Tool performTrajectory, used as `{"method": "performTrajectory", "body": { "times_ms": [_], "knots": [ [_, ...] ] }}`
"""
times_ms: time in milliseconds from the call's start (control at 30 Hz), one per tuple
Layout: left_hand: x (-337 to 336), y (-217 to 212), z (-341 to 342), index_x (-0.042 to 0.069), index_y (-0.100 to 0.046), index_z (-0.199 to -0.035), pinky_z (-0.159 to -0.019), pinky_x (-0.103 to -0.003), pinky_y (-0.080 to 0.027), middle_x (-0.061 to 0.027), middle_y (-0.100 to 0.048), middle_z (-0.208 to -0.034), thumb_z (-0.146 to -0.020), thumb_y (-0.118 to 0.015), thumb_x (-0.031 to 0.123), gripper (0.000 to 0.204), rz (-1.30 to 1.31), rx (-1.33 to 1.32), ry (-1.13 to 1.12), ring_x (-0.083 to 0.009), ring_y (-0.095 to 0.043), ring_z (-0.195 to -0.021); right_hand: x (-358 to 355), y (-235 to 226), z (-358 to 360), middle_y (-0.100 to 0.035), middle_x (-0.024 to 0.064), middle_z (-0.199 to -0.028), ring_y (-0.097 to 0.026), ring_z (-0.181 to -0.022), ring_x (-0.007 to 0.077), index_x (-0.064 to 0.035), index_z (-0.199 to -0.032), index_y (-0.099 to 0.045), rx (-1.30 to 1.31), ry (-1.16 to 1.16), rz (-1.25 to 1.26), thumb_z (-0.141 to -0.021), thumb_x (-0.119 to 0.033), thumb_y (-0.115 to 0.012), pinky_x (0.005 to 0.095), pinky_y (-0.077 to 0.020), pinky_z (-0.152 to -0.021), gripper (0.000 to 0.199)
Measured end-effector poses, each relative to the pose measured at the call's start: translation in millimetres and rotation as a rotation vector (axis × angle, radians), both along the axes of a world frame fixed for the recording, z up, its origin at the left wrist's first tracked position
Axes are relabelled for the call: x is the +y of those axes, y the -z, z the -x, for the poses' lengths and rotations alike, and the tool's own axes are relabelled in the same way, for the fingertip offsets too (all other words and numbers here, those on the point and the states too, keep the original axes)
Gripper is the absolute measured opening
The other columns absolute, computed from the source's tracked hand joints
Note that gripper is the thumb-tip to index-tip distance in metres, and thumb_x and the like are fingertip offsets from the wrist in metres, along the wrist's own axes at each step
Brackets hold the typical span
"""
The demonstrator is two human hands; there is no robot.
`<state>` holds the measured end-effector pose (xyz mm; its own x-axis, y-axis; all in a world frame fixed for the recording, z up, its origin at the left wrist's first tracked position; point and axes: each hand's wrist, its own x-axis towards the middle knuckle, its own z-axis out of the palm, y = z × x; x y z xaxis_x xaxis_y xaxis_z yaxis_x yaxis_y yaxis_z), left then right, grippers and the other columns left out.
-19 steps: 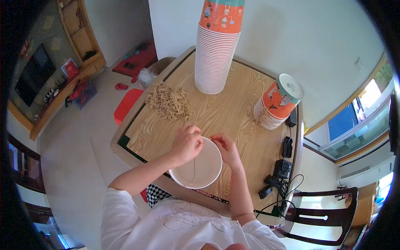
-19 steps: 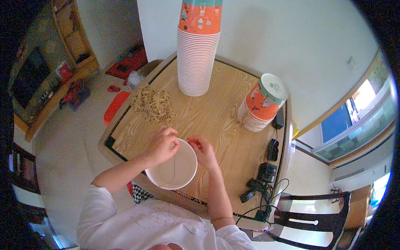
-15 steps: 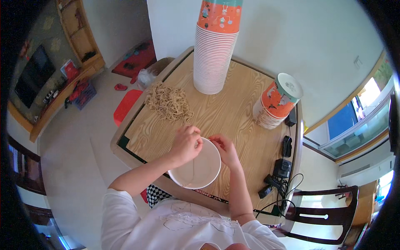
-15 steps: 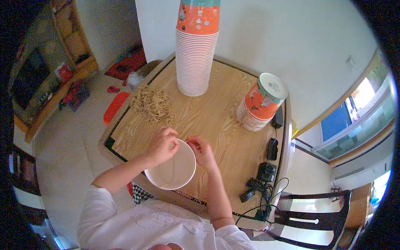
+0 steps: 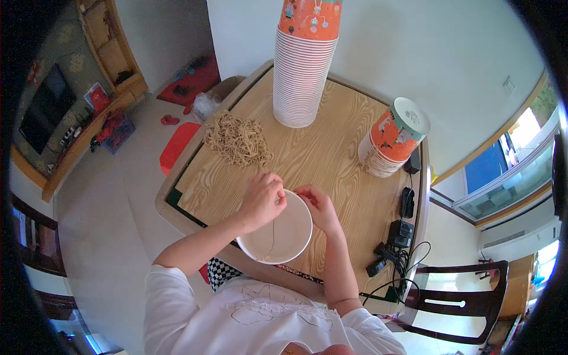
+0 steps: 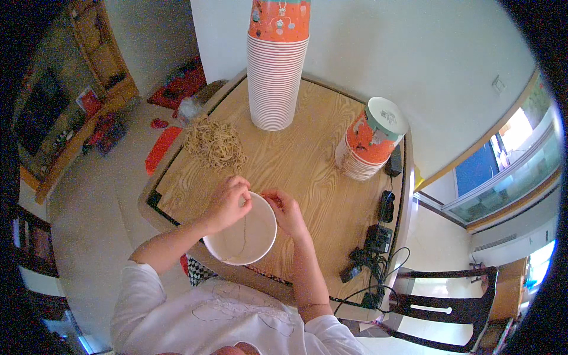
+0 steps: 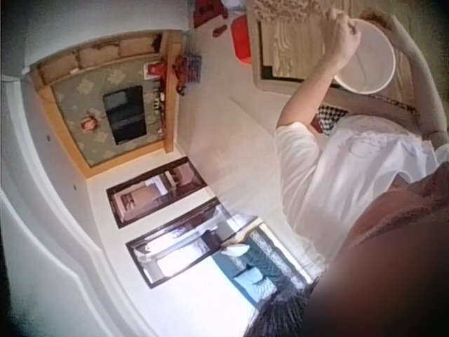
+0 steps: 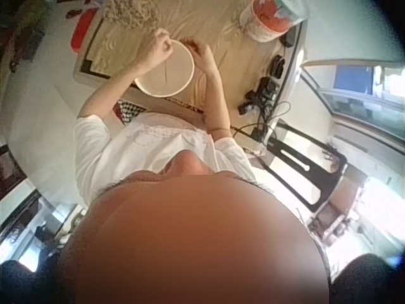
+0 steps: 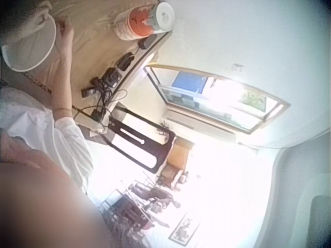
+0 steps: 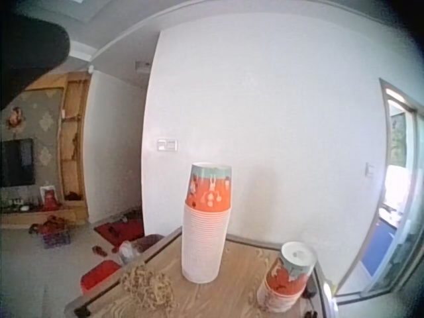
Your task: Placing rubber bands around the rims of paper cups.
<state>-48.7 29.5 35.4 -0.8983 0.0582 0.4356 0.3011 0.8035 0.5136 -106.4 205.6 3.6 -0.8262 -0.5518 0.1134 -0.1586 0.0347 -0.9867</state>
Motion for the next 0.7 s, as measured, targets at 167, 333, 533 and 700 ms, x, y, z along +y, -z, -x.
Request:
{"method": "performTrajectory", "body": {
  "times_ms": [167, 333, 533, 700],
  "knots": [
    [2, -5, -1, 0.009, -0.053, -0.067, -0.080, -0.040, -0.037, -0.0054, -0.053, -0.092, -0.065, -0.064, 0.008, 0.012, 0.013, -0.017, -0.003, -0.0247, -0.048, -0.095, 1, 7, 3, -0.062, 0.0058, -0.088, -0.058, -0.082, 0.0103, 0.0022, -0.101, -0.056, 0.007, -0.026, 0.020, -0.089, -0.004, -0.049, 0.0226, -0.0468, -0.072, 0.015],
    [1, -6, -3, 0.009, -0.054, -0.067, -0.081, -0.040, -0.037, -0.0047, -0.054, -0.091, -0.065, -0.064, 0.009, 0.010, 0.040, -0.029, -0.002, -0.0238, -0.048, -0.095, 1, 3, 4, -0.064, 0.0068, -0.093, -0.058, -0.087, 0.0126, 0.0016, -0.106, -0.057, -0.081, -0.090, 0.012, -0.086, -0.008, -0.054, 0.0258, -0.0466, -0.076, 0.022],
    [4, -32, -15, 0.008, -0.057, -0.069, -0.081, -0.038, -0.038, -0.0054, -0.056, -0.088, -0.071, -0.064, 0.009, 0.007, -0.136, 0.024, 0.029, -0.0247, -0.051, -0.091, 15, -32, -5, -0.061, 0.0042, -0.092, -0.057, -0.086, 0.0119, -0.0001, -0.103, -0.058, 0.153, 0.045, 0.114, -0.079, 0.002, -0.060, 0.0246, -0.0451, -0.078, 0.024],
    [1, -47, -21, 0.005, -0.064, -0.081, -0.069, -0.026, -0.045, -0.0031, -0.064, -0.076, -0.077, -0.066, 0.014, 0.011, -0.704, -0.435, 0.168, -0.0118, -0.059, -0.072, 9, -67, -20, -0.061, 0.0047, -0.089, -0.057, -0.086, 0.0135, -0.0011, -0.095, -0.061, 0.219, -0.050, 0.099, -0.071, 0.007, -0.066, 0.0254, -0.0444, -0.078, 0.026]
  ]
}}
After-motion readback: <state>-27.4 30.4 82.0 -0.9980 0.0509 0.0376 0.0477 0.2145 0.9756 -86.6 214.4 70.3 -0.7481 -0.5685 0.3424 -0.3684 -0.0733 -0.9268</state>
